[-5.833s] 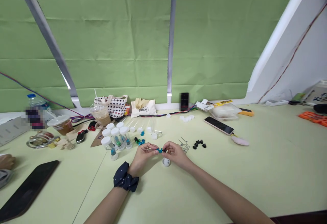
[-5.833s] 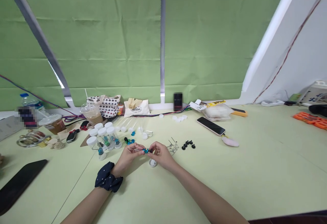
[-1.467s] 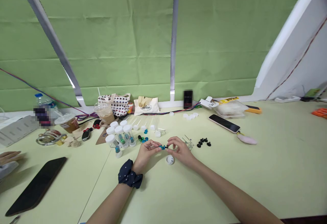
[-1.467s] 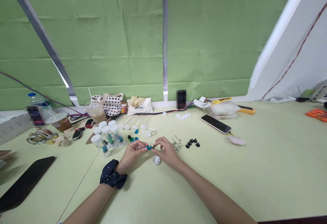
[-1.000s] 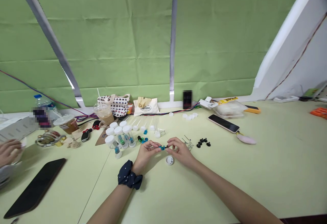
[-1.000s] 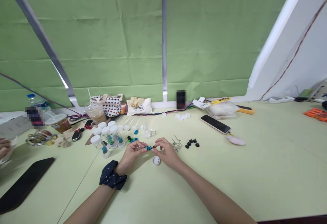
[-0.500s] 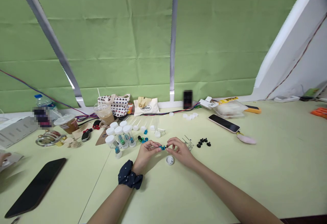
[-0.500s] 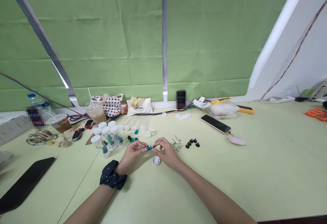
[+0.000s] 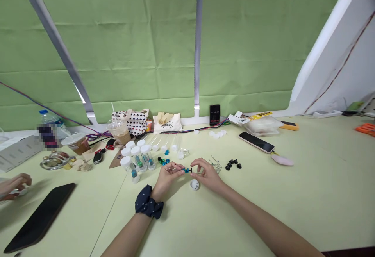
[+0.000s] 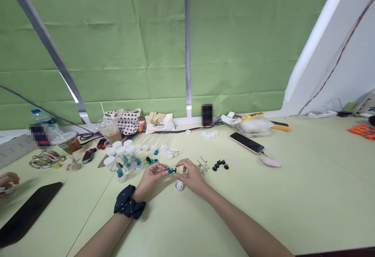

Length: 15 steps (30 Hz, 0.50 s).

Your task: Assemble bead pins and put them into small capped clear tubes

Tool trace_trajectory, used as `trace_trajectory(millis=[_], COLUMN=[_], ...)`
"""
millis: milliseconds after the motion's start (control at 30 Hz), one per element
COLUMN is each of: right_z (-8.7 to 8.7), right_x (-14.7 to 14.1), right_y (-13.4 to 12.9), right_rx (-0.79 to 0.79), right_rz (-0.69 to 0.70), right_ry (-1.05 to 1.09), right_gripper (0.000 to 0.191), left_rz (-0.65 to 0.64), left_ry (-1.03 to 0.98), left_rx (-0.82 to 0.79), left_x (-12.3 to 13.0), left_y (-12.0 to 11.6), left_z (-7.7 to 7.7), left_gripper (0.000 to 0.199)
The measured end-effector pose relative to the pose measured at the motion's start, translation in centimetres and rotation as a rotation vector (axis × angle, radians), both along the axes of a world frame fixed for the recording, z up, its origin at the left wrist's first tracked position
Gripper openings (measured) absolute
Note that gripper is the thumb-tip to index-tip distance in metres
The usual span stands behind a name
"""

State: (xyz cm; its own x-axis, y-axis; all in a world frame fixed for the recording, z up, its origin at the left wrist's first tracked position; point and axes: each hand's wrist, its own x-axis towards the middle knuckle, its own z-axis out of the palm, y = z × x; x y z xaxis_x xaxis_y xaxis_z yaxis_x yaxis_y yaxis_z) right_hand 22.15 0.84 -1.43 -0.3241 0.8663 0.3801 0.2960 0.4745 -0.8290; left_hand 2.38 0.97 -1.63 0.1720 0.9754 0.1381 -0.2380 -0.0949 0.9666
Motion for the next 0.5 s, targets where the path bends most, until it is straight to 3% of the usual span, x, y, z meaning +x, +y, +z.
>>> trace_trajectory(millis=[500], right_z=[-0.08], right_x=[-0.09], right_y=[-0.02], right_rx=[-0.017], right_rz=[0.008], right_ry=[0.005], right_gripper=[0.021], left_rz=[-0.005], left_ry=[-0.011], left_rx=[0.016], left_x=[-0.01], left_y=[0.02], left_z=[-0.16], left_gripper=[0.017])
